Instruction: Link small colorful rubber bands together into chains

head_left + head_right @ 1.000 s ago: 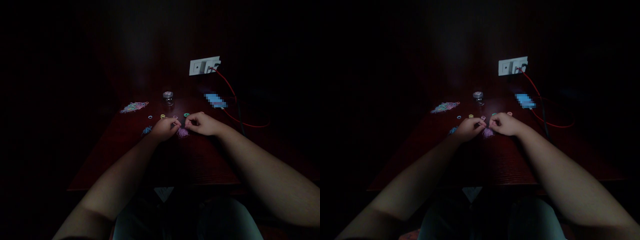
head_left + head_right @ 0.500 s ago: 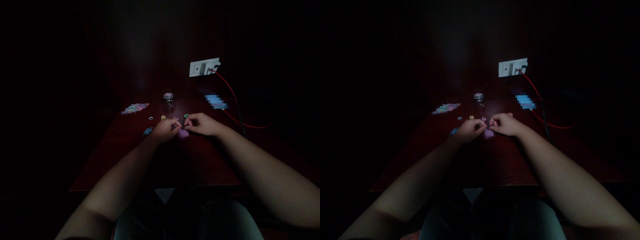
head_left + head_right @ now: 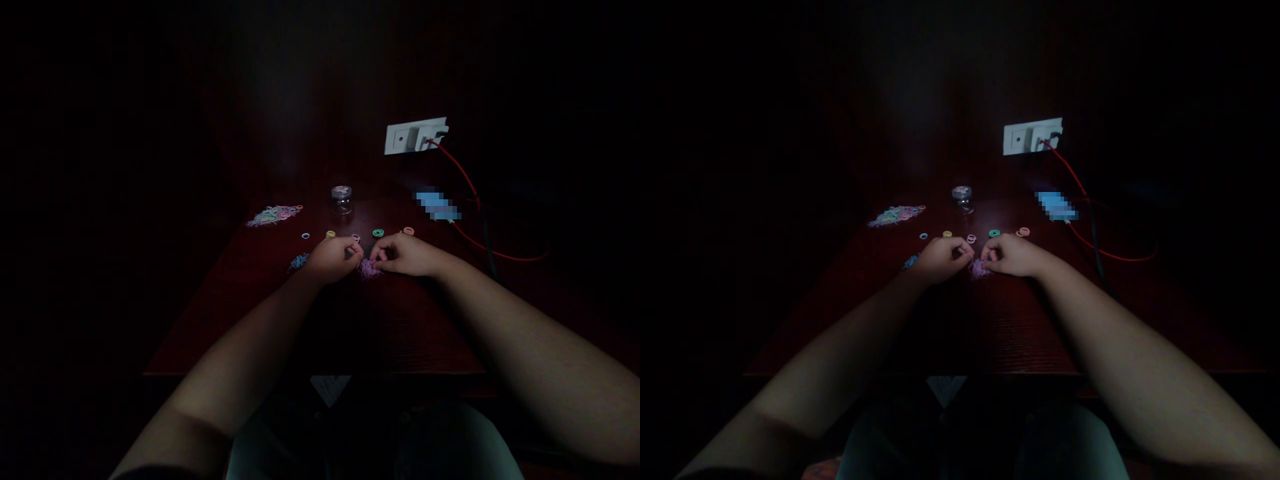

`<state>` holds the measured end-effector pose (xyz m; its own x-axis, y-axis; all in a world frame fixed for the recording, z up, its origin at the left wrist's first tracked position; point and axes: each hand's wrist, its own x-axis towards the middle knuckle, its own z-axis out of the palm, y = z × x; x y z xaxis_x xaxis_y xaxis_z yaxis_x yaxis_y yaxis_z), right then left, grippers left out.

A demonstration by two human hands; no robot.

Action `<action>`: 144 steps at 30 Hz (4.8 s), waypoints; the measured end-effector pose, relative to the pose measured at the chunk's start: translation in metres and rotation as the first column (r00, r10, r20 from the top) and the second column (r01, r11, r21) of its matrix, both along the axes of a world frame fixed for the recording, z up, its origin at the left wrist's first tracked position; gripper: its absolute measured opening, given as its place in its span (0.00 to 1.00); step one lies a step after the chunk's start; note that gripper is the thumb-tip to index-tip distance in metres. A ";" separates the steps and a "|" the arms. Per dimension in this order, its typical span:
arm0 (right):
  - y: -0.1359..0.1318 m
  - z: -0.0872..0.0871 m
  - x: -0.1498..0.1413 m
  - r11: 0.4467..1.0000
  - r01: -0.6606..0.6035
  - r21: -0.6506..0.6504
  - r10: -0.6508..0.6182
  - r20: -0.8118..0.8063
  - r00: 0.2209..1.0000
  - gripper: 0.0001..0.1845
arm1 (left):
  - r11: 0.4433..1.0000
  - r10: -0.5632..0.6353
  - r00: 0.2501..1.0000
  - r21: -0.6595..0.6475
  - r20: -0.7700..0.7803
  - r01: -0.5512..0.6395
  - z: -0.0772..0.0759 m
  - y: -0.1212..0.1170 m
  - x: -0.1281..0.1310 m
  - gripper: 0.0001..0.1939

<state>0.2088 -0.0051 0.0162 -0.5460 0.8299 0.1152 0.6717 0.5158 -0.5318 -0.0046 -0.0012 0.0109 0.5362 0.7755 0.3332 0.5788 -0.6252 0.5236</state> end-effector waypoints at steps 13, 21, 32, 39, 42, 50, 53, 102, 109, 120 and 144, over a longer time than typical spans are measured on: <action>-0.003 0.006 -0.001 0.996 0.038 0.076 -0.030 -0.102 0.994 0.11 | 0.987 -0.102 0.971 0.099 -0.215 0.126 -0.002 0.003 -0.007 0.20; -0.004 0.006 -0.002 0.994 0.048 0.099 -0.039 -0.094 0.995 0.11 | 0.991 -0.084 0.975 0.084 -0.207 0.104 -0.004 0.007 -0.008 0.14; 0.000 0.001 -0.001 0.996 0.033 0.081 -0.025 -0.098 0.995 0.11 | 0.993 -0.088 0.980 0.064 -0.180 0.101 -0.003 0.009 -0.011 0.14; 0.002 -0.002 0.000 0.997 0.017 0.072 -0.010 -0.102 0.995 0.11 | 0.996 -0.088 0.988 -0.002 -0.125 0.088 -0.007 0.012 -0.008 0.14; 0.002 -0.002 0.000 0.997 0.027 0.074 -0.019 -0.105 0.994 0.11 | 0.996 -0.090 0.988 -0.005 -0.127 0.090 -0.005 0.011 -0.007 0.13; 0.001 0.000 -0.001 0.997 0.030 0.077 -0.022 -0.108 0.994 0.11 | 0.994 -0.107 0.989 -0.019 -0.106 0.106 -0.005 0.009 -0.006 0.12; 0.000 0.001 -0.002 0.997 0.026 0.077 -0.019 -0.096 0.995 0.11 | 0.993 -0.115 0.990 -0.016 -0.079 0.114 -0.003 0.008 -0.009 0.13; -0.001 0.000 -0.006 0.997 0.060 -0.050 -0.060 0.005 0.998 0.13 | 0.992 -0.123 0.979 -0.032 -0.160 0.120 0.005 -0.005 -0.013 0.16; -0.001 0.001 -0.007 0.996 0.075 -0.046 -0.074 0.012 0.997 0.14 | 0.992 -0.127 0.982 -0.021 -0.140 0.126 0.003 -0.006 -0.010 0.15; 0.002 -0.002 -0.006 0.997 0.073 -0.039 -0.074 -0.009 0.997 0.15 | 0.991 -0.130 0.981 -0.004 -0.146 0.130 0.000 -0.003 -0.007 0.15; 0.004 -0.009 -0.002 0.997 0.074 -0.015 -0.075 -0.124 0.989 0.15 | 0.993 0.080 0.994 0.085 0.070 -0.086 0.003 0.010 -0.022 0.10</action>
<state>0.2070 -0.0008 0.0067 -0.4643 0.8694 0.1692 0.6368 0.4604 -0.6185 -0.0263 0.0084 0.0135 0.4458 0.7824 0.4349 0.5959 -0.6219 0.5080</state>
